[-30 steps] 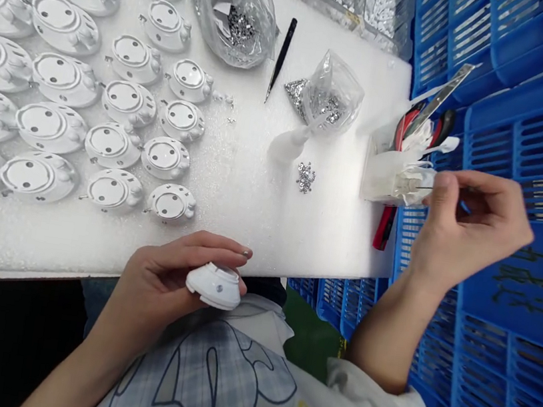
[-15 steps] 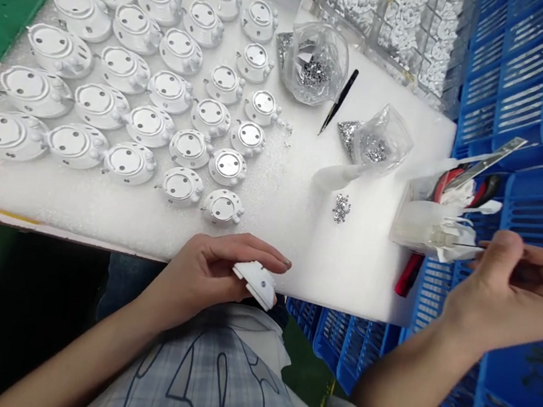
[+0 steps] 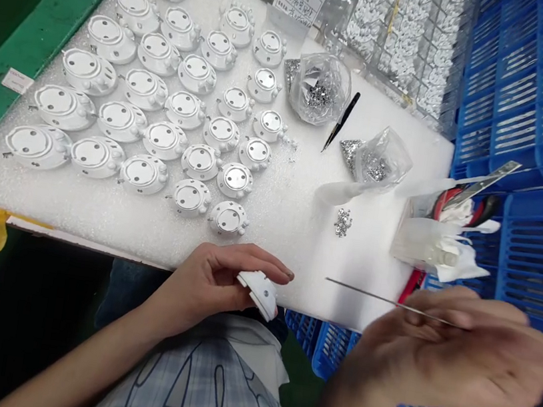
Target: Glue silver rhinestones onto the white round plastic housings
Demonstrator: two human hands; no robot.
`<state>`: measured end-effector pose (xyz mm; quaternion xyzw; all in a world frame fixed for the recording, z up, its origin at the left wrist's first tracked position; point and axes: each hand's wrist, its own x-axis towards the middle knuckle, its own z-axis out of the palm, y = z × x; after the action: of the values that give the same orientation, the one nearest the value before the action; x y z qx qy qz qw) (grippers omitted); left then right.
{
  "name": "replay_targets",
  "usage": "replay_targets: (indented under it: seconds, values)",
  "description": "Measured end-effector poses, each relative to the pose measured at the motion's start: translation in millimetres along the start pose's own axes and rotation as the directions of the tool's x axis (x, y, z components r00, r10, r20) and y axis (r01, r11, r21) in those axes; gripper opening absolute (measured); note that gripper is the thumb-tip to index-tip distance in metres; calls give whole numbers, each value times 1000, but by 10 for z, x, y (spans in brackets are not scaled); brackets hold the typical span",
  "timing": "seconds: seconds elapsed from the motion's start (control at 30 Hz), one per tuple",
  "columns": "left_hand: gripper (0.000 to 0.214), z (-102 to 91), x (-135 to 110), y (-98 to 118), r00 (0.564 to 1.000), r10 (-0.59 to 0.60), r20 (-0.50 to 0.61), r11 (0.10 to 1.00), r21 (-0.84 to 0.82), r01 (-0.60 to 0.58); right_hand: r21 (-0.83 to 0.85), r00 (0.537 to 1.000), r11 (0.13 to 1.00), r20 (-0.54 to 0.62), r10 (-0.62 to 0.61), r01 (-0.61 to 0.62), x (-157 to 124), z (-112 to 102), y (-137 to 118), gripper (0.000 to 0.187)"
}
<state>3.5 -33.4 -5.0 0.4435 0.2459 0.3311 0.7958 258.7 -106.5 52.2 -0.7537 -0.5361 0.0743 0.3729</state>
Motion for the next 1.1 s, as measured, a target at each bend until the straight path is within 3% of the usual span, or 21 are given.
replay_targets:
  seconds: [0.13,0.2,0.27,0.33,0.4,0.5,0.8,0.87,1.03,1.1]
  values:
    - [43,-2,-2,-14,999,32,4,999,40,-32,37,1000,999,18,-12,11,40,272,-241,24]
    - [42,-4,0,-20,999,37,-1,999,38,-37,57,999,998,-38,-14,16,1,409,-357,24]
    - [42,-5,0,-19,1000,27,-6,1000,9,-27,128,974,991,-228,-9,40,-57,534,-436,28]
    - [42,-4,-4,-10,1000,-28,-10,999,-31,28,258,901,961,-434,19,104,-98,636,-470,34]
    - [38,-3,-11,6,993,-113,-16,991,-70,112,381,847,907,-529,55,178,-109,703,-464,38]
    - [32,0,-17,29,981,-191,-24,977,-102,188,455,852,860,-521,48,230,-93,743,-421,38]
    - [31,-3,-21,19,978,-207,-18,974,-102,204,465,845,856,-531,65,226,-99,682,-418,37]
    - [31,-8,-26,17,978,-206,-17,974,-96,204,396,791,889,-608,66,230,-45,578,-361,37]
    - [29,-23,-31,30,985,-165,-43,986,8,166,13,471,983,-879,-76,182,197,189,4,35]
    - [25,-41,-29,18,983,-160,-84,986,39,164,-101,397,987,-907,-142,121,265,46,158,34]
